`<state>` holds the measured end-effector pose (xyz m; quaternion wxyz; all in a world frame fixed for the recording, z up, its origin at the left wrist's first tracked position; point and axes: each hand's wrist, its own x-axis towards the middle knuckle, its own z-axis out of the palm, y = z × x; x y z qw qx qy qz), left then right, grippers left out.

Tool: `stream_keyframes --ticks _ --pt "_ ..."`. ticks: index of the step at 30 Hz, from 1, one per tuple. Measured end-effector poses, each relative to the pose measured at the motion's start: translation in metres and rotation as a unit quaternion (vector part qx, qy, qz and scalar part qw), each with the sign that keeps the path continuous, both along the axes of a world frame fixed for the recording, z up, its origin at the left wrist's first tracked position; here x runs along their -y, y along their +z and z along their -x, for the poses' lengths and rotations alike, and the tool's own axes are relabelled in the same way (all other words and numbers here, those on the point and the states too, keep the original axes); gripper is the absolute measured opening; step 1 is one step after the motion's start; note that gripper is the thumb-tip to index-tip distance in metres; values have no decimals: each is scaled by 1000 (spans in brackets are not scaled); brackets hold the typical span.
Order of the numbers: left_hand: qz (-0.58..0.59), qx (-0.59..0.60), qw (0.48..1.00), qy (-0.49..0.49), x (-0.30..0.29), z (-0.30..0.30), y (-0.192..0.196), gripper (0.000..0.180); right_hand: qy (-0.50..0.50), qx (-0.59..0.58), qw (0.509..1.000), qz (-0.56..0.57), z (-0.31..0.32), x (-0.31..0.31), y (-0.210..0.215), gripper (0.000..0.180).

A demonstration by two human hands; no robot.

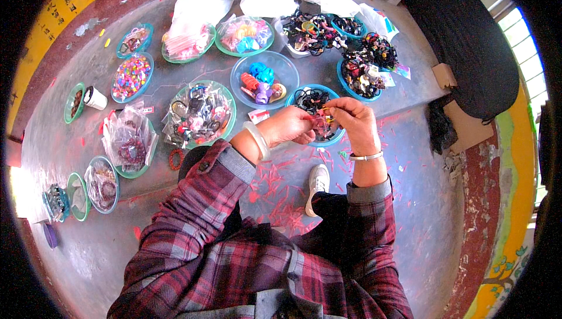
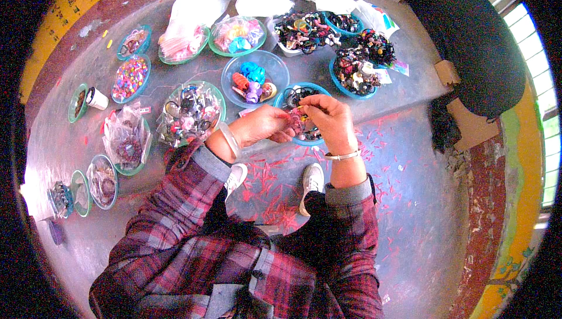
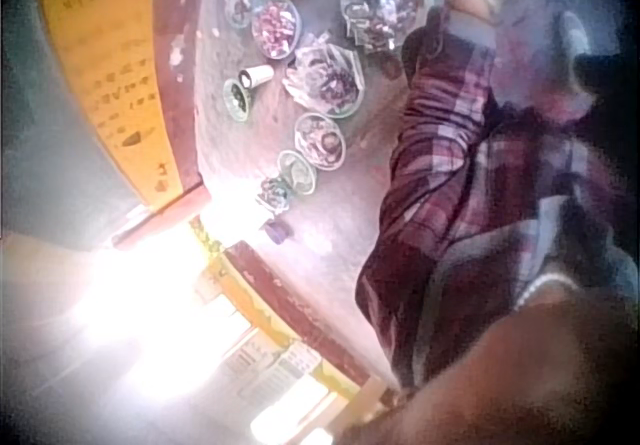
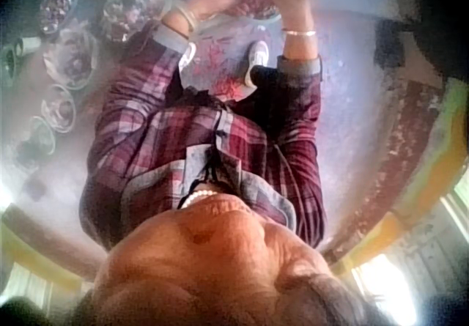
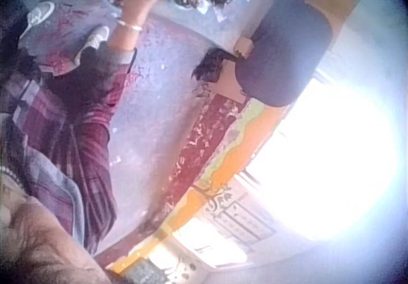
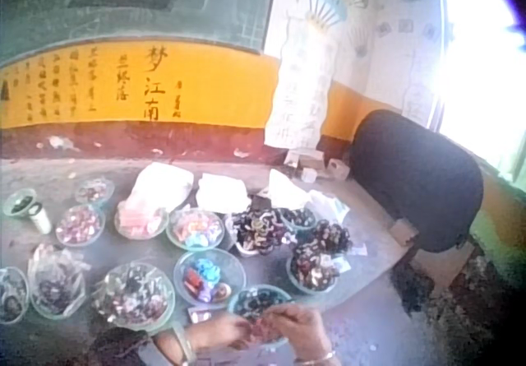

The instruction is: The person sits on the floor and assembles keychains by hand. They pick small black plastic charms and metal rings from bowls, attach the charms to the rings, and place the finished keychains into a small plastic bag.

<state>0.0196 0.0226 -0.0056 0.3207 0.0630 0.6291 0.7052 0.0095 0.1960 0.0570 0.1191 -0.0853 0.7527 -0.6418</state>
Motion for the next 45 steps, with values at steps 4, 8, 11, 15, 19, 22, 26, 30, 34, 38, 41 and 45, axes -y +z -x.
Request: stream_keyframes --ticks 4,8,11,15,19,22,26,30,34,38,41,45 --pt "-3 9 1000 -9 -1 0 -2 24 7 -23 1000 -15 3 -3 -8 12" --pt "4 4 1000 -25 -1 0 0 22 15 -81 995 -55 5 -2 -12 13" --pt "-17 12 999 -25 1 -1 1 22 56 -78 989 -115 -1 2 -1 16" --pt "-35 34 999 -8 2 -4 9 23 99 -299 922 -225 -6 7 4 24" --pt "-40 38 998 -25 2 -2 12 25 83 -267 928 -245 -9 10 4 22" --pt "-38 32 998 -25 1 -2 7 26 67 -257 936 -232 -9 10 1 18" --pt "-16 48 998 -26 1 1 -1 29 51 -243 950 -190 -7 9 0 17" --pt "9 20 998 -50 2 -1 1 35 36 -239 955 -172 -8 11 2 18" --pt "-13 42 999 -31 0 -5 13 39 31 -290 932 -217 -6 12 -1 16" --pt "-44 51 998 -8 3 -7 18 40 41 -327 913 -241 -8 13 2 14" --pt "-72 67 995 -1 6 -4 11 39 54 -357 899 -247 -8 13 2 14" --pt "-80 108 991 7 8 -2 16 26 68 -370 887 -267 -8 12 0 16"
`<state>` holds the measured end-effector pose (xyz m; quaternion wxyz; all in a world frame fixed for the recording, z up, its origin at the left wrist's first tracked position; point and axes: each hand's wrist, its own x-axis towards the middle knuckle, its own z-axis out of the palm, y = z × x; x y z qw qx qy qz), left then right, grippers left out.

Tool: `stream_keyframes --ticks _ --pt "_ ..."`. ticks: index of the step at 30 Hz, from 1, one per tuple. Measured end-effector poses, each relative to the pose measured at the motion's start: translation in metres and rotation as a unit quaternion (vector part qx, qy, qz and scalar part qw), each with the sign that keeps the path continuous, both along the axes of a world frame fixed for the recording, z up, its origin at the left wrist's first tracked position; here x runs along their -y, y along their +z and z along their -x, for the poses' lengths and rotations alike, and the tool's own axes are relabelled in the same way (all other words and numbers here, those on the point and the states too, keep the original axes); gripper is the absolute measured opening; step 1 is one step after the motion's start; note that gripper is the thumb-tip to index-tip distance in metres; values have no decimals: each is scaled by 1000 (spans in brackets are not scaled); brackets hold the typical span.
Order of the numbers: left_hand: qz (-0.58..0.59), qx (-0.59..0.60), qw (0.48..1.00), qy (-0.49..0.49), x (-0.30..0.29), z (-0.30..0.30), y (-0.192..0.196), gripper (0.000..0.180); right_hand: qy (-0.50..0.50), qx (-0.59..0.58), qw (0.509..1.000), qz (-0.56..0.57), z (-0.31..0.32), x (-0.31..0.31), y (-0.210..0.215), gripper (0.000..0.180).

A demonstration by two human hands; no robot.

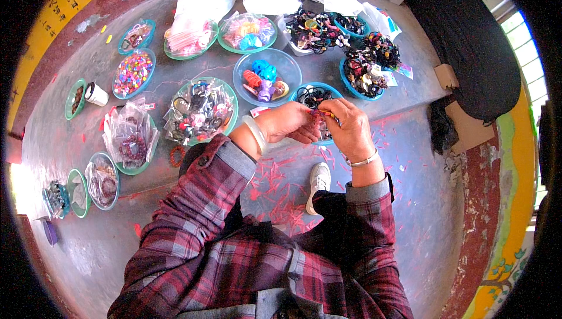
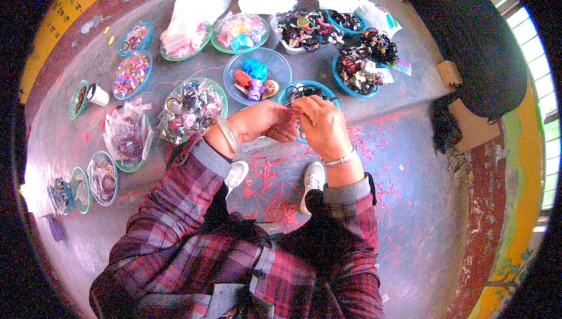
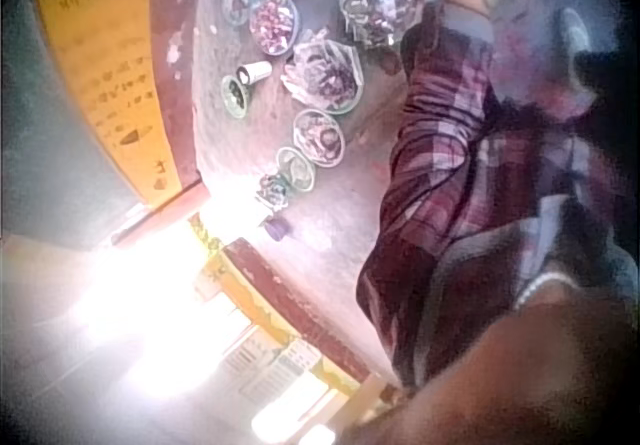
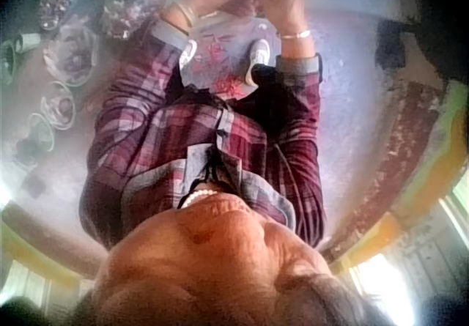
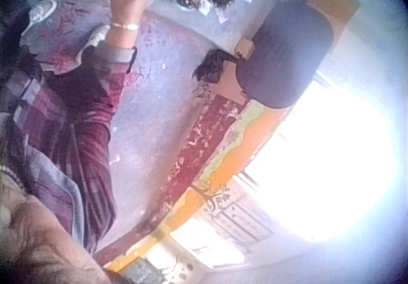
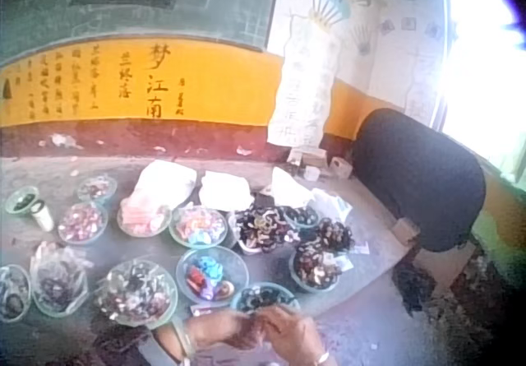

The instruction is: The person sits on the floor and assembles keychains by hand. They pick small black plastic charms and metal rings from bowls, attach the charms to the rings, and place the finished keychains into a small plastic bag.

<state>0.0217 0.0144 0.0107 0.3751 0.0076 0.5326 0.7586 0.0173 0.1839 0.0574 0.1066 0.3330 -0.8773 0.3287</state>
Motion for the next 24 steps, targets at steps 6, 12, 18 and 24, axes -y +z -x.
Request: stream_keyframes --ticks 6,12,18,24 --pt "29 -46 999 -1 -1 3 -2 24 27 -7 1000 7 0 -1 2 17" --pt "52 -60 997 4 -1 4 -3 25 31 40 998 -30 -1 -3 4 15" --pt "35 -112 992 -36 -1 10 -19 30 27 35 999 -30 -3 -1 3 19" --pt "16 -121 993 5 -6 -2 2 35 2 72 997 8 -4 4 3 27"
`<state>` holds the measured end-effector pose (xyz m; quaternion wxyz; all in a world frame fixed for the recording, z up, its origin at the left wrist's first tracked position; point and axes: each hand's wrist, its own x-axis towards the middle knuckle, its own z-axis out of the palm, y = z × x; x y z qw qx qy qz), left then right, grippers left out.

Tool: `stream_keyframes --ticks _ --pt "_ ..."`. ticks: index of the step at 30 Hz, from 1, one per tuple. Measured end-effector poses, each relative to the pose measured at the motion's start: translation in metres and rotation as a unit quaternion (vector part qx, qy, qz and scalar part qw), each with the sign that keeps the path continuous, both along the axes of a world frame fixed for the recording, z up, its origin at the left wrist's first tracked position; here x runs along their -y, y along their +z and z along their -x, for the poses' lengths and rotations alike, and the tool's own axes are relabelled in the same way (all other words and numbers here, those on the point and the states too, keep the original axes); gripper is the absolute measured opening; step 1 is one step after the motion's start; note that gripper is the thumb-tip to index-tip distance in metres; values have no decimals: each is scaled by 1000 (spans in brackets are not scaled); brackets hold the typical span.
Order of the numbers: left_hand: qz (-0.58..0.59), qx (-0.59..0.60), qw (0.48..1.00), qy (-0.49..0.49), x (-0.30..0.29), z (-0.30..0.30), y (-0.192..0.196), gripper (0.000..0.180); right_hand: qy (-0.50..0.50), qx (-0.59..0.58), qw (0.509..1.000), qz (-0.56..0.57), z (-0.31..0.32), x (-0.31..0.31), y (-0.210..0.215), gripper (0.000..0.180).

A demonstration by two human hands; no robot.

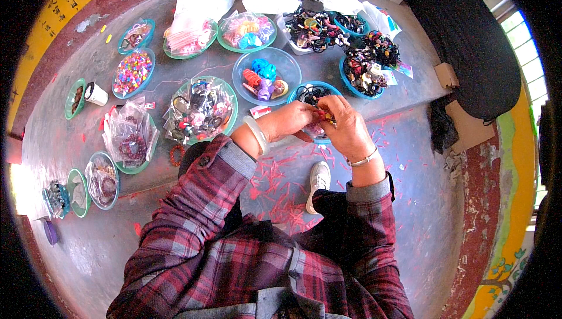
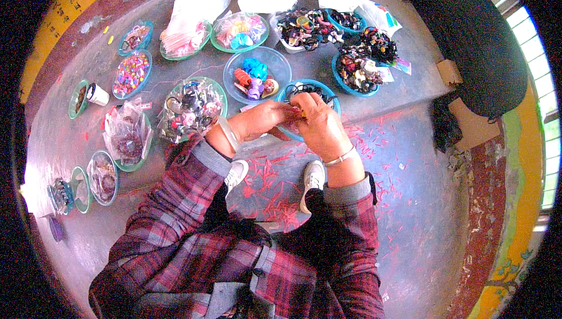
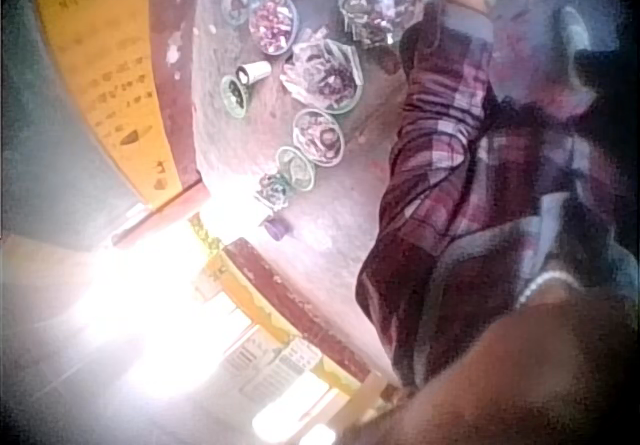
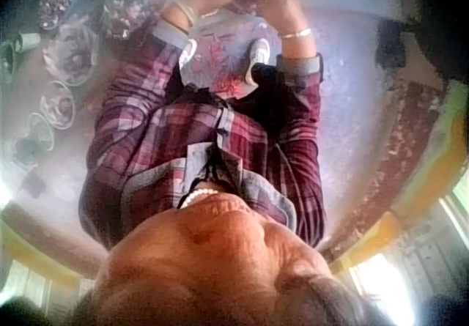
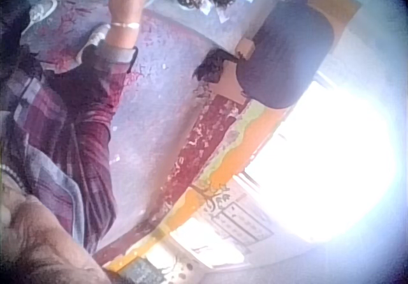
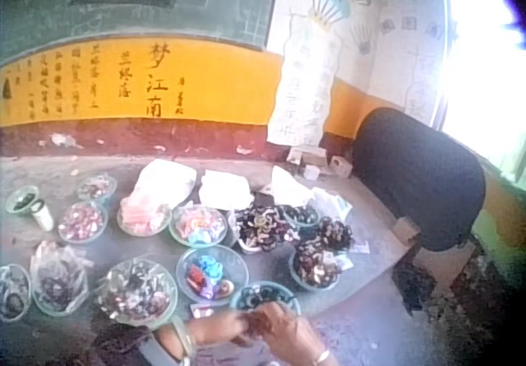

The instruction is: The person sits on the floor and assembles keychains by hand. They pick small black plastic charms and metal rings from bowls, attach the charms to the rings, and place the finished keychains into a small plastic bag.

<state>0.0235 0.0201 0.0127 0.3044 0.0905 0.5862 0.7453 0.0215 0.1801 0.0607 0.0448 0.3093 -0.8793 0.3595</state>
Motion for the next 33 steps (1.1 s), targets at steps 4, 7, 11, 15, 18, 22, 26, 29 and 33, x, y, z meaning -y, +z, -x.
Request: stream_keyframes --ticks 4,7,11,15,18,22,26,29,33 --pt "-54 37 998 18 1 1 4 34 9 21 999 33 4 -6 3 29" --pt "-102 47 993 31 3 4 -4 32 12 53 992 118 7 -8 1 27" --pt "-158 64 985 30 2 7 -10 30 -10 2 995 97 7 -10 -1 19" --pt "16 -316 948 28 6 6 -8 30 -17 -58 996 72 8 -10 -1 16" --pt "35 -329 943 34 6 5 -5 30 -10 -94 995 41 8 -11 -2 15" --pt "-131 47 990 31 3 0 5 30 15 -96 995 18 6 -9 -2 17" --pt "-134 36 990 27 4 0 0 30 54 -105 993 -21 4 -6 2 22" --pt "-131 48 990 31 4 3 -2 30 74 -85 994 -19 6 -8 -4 25" --pt "-176 87 978 65 5 6 -6 31 9 -10 997 79 8 -14 -2 28"
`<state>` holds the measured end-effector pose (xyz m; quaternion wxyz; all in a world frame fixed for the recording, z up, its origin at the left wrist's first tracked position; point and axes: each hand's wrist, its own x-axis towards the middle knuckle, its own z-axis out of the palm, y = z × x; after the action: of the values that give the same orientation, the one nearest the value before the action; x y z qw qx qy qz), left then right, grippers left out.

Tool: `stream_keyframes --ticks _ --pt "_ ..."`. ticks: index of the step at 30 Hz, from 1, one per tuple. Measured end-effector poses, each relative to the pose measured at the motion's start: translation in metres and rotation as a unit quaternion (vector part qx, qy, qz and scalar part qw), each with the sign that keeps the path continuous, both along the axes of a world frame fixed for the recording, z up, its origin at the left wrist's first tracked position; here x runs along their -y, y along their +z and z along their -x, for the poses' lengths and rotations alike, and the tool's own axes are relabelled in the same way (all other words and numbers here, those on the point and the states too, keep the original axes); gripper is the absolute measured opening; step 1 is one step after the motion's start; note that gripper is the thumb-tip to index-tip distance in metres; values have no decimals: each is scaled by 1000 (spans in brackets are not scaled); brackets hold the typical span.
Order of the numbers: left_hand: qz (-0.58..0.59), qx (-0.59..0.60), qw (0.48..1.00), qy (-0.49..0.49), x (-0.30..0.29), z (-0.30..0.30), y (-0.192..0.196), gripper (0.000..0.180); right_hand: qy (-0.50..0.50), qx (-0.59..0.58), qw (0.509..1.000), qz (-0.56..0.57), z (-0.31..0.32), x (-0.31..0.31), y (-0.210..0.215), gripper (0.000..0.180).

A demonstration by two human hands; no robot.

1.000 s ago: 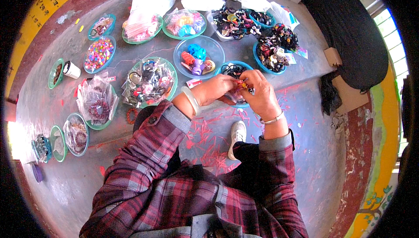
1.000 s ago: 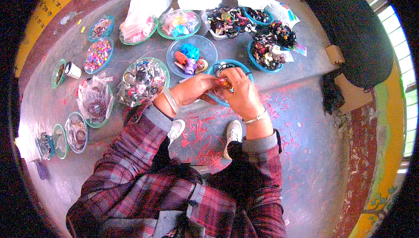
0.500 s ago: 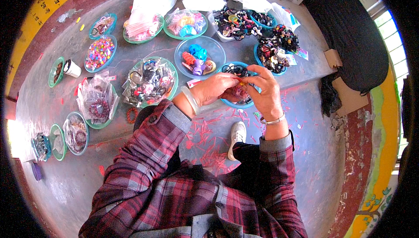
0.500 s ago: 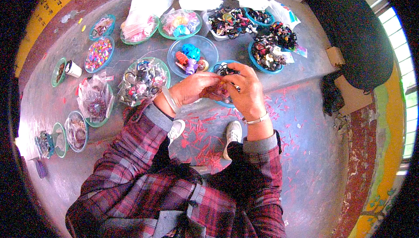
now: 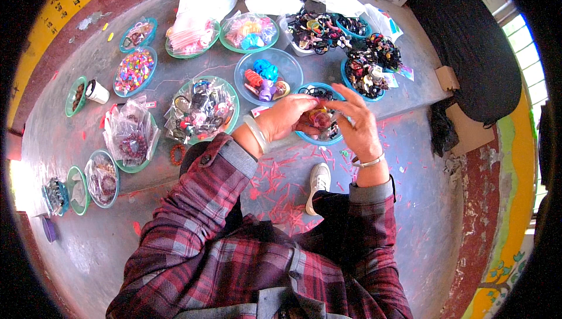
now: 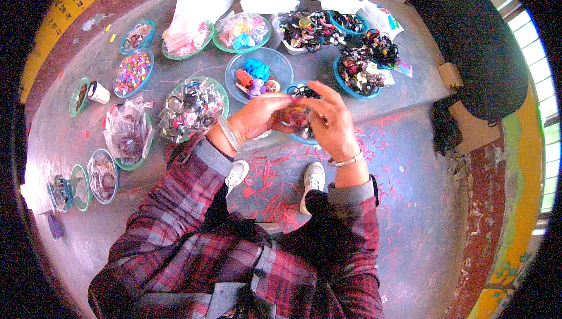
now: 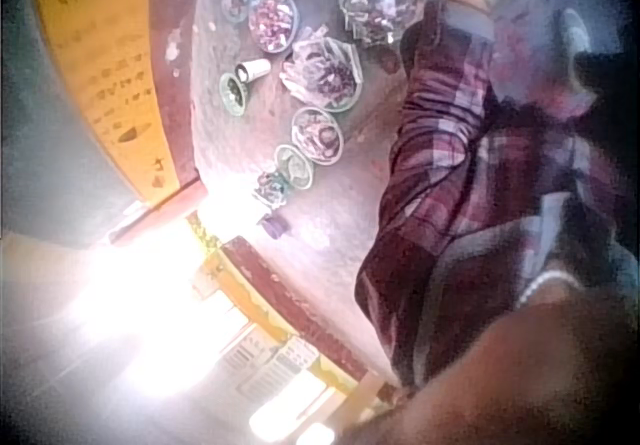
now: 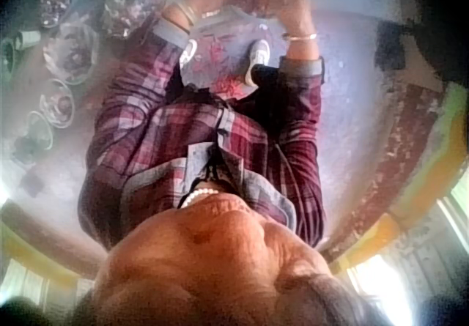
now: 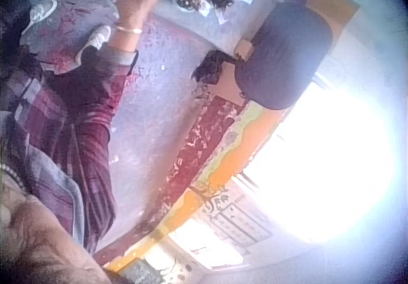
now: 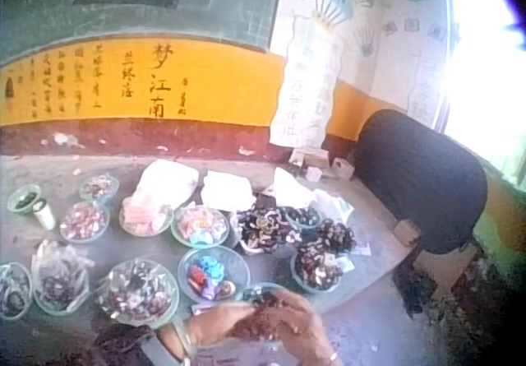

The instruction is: The person sits on the floor and assembles keychains by hand. They pick small black plastic charms and metal rings from bowls, attach the charms to the rings, and place the finished keychains into a small plastic bag.

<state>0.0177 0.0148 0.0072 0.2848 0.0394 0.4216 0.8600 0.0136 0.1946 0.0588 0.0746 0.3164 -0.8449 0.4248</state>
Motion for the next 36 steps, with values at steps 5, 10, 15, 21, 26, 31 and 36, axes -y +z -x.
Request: stream_keyframes --ticks 5,10,15,21,26,31,36 --pt "-18 -20 999 22 -2 -1 6 29 -119 245 942 195 9 -17 -6 24" --pt "-42 -39 998 26 0 -2 10 34 -21 454 843 287 4 -16 -7 35" --pt "-62 -19 997 36 2 -3 14 33 -11 488 823 289 4 -18 -6 30" --pt "-61 -3 996 60 2 0 15 32 -50 463 831 305 9 -20 -15 16" --pt "-39 -5 999 36 5 -1 12 31 -70 466 833 289 12 -24 -12 13" --pt "21 -16 999 30 2 -1 10 30 -81 487 811 315 9 -21 -6 15" --pt "67 -23 997 16 -2 -1 2 29 -50 456 831 316 6 -16 -5 13"
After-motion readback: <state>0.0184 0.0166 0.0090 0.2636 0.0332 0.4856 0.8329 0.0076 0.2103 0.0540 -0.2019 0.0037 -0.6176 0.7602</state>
